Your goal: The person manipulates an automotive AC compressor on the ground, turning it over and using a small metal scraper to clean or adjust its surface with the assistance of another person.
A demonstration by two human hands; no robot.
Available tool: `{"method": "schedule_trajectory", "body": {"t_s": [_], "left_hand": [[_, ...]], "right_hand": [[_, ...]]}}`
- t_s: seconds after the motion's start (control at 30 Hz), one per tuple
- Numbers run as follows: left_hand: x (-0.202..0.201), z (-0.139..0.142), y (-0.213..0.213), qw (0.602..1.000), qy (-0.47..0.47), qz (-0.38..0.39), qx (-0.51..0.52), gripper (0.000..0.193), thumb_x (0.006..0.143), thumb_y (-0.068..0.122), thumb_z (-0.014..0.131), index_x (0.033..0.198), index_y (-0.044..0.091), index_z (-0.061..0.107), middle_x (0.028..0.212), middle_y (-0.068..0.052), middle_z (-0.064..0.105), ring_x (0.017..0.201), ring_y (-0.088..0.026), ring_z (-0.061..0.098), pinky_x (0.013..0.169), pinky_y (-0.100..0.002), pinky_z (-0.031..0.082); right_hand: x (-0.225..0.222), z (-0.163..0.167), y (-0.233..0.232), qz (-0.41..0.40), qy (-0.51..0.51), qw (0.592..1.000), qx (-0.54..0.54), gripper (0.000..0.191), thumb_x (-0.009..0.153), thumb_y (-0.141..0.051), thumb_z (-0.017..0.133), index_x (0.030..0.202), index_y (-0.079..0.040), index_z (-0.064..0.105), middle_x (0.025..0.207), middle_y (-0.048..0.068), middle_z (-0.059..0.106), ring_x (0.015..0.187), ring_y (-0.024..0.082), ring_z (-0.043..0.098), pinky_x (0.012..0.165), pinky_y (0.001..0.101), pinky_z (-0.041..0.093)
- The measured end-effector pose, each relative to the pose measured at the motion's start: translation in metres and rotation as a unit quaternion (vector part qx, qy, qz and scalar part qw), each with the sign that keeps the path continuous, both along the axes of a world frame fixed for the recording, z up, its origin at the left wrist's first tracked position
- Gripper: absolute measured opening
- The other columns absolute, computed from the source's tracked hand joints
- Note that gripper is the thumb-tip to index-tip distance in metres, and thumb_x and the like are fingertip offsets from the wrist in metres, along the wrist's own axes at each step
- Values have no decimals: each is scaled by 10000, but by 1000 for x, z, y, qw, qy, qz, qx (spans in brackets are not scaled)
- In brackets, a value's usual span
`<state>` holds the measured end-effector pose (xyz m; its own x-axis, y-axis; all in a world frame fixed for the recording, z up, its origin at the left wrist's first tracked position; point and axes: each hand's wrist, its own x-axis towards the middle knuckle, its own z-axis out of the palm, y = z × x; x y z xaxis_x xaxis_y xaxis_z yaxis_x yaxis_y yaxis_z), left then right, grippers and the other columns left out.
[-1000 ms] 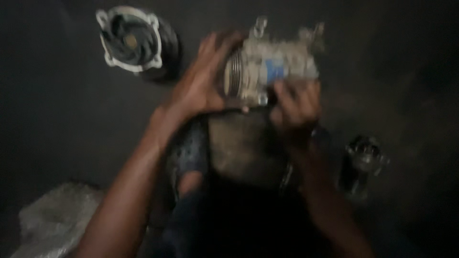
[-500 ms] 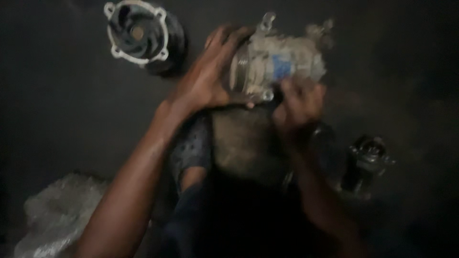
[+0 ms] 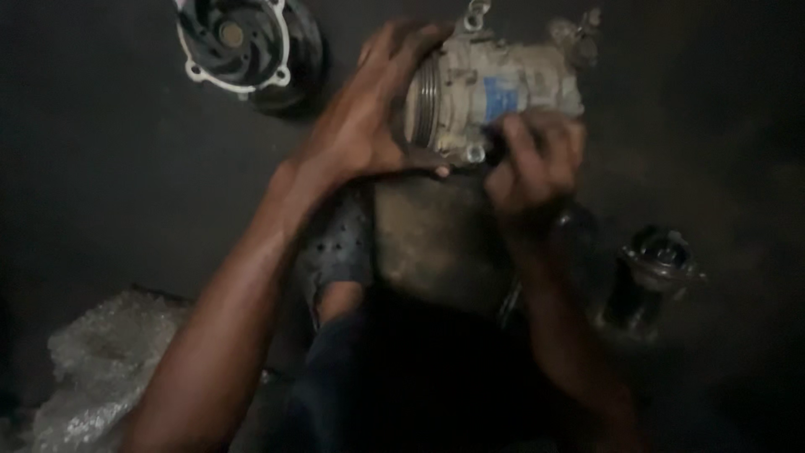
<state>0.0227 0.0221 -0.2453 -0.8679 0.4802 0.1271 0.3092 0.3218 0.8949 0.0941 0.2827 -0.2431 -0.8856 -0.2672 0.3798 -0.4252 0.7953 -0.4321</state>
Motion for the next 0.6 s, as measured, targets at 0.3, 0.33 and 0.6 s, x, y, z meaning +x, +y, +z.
{"method": "schedule_trajectory", "body": {"t_s": [0.3,0.33,0.6], "left_hand": [[1,-1,0,1000,-6,9,-7,1233,610,402,1069,1568,109,353,1576,-212,391,1492,-483,324,1217,-585,368],[1,-1,0,1000,5,10,-10,1244,597,402,1080,1559,99,353,1572,-225,383,1481,-499,304,1197,-604,345],[-1,7,1,1000,-1,4,-13,1208,660,408,1053,1594,123,343,1592,-184,406,1512,-465,339,1239,-584,388]], "right_hand": [[1,6,-10,56,54,997,4,366,947,9,614,1309,-11,569,1171,206,641,1070,404,640,965,536,539],[1,8,-11,30,46,998,26,376,923,26,590,1293,-36,573,1150,195,658,1055,392,654,954,536,535],[-9,10,-14,39,55,998,-16,312,983,33,600,1294,44,584,1123,193,663,1019,376,655,933,555,504]]}}
